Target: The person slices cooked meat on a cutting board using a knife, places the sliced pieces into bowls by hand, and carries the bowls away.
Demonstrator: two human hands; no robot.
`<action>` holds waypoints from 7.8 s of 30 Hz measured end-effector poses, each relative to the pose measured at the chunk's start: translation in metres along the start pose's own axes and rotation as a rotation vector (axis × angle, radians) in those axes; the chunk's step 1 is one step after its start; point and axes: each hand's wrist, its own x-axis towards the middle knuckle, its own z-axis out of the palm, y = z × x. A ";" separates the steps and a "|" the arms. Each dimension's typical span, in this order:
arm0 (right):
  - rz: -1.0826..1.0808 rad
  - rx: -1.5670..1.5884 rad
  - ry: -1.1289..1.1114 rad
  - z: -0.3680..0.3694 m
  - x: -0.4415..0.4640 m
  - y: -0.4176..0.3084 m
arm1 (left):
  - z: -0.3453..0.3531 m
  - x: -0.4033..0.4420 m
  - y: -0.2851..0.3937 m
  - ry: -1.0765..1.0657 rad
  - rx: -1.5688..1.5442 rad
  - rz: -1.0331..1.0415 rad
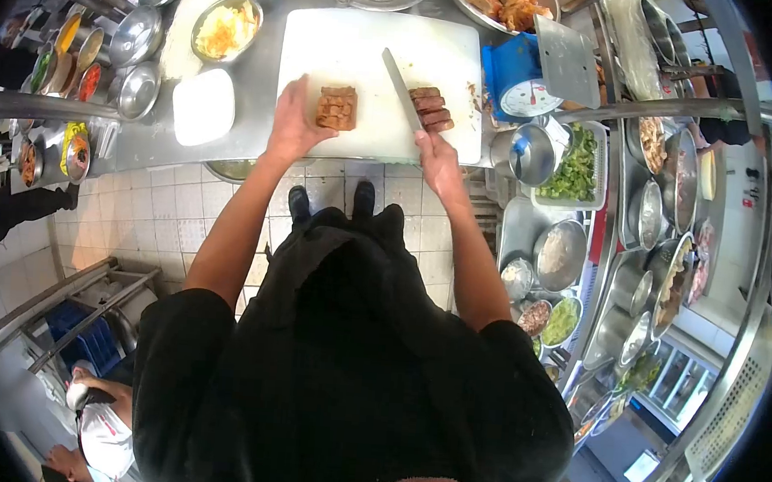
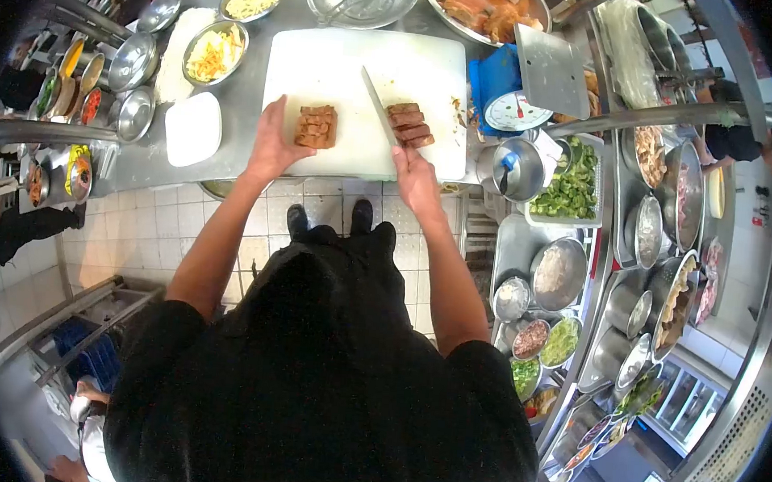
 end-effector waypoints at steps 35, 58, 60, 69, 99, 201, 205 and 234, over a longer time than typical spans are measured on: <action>0.186 0.554 -0.029 0.049 -0.084 -0.015 | 0.002 0.026 -0.007 -0.332 -0.163 -0.368; -0.348 -0.336 -0.138 0.082 -0.039 -0.011 | 0.061 -0.006 -0.039 -0.004 -0.667 -0.539; -0.205 -0.290 -0.101 0.107 -0.004 -0.030 | 0.050 -0.006 -0.031 -0.046 -0.672 -0.562; -0.303 -0.408 -0.189 0.074 -0.042 0.000 | 0.051 -0.008 -0.023 0.004 -0.657 -0.556; -0.153 -0.262 -0.091 0.093 0.012 -0.027 | 0.046 0.009 -0.003 0.242 -0.325 -0.120; -0.077 -0.087 -0.226 0.035 0.000 -0.038 | 0.053 0.017 0.008 0.241 -0.096 0.022; -0.168 -0.154 -0.174 0.053 0.009 -0.021 | 0.058 0.018 0.003 0.260 -0.068 0.065; 0.036 -0.053 -0.250 0.035 -0.056 -0.029 | 0.030 -0.042 -0.023 0.190 0.126 -0.278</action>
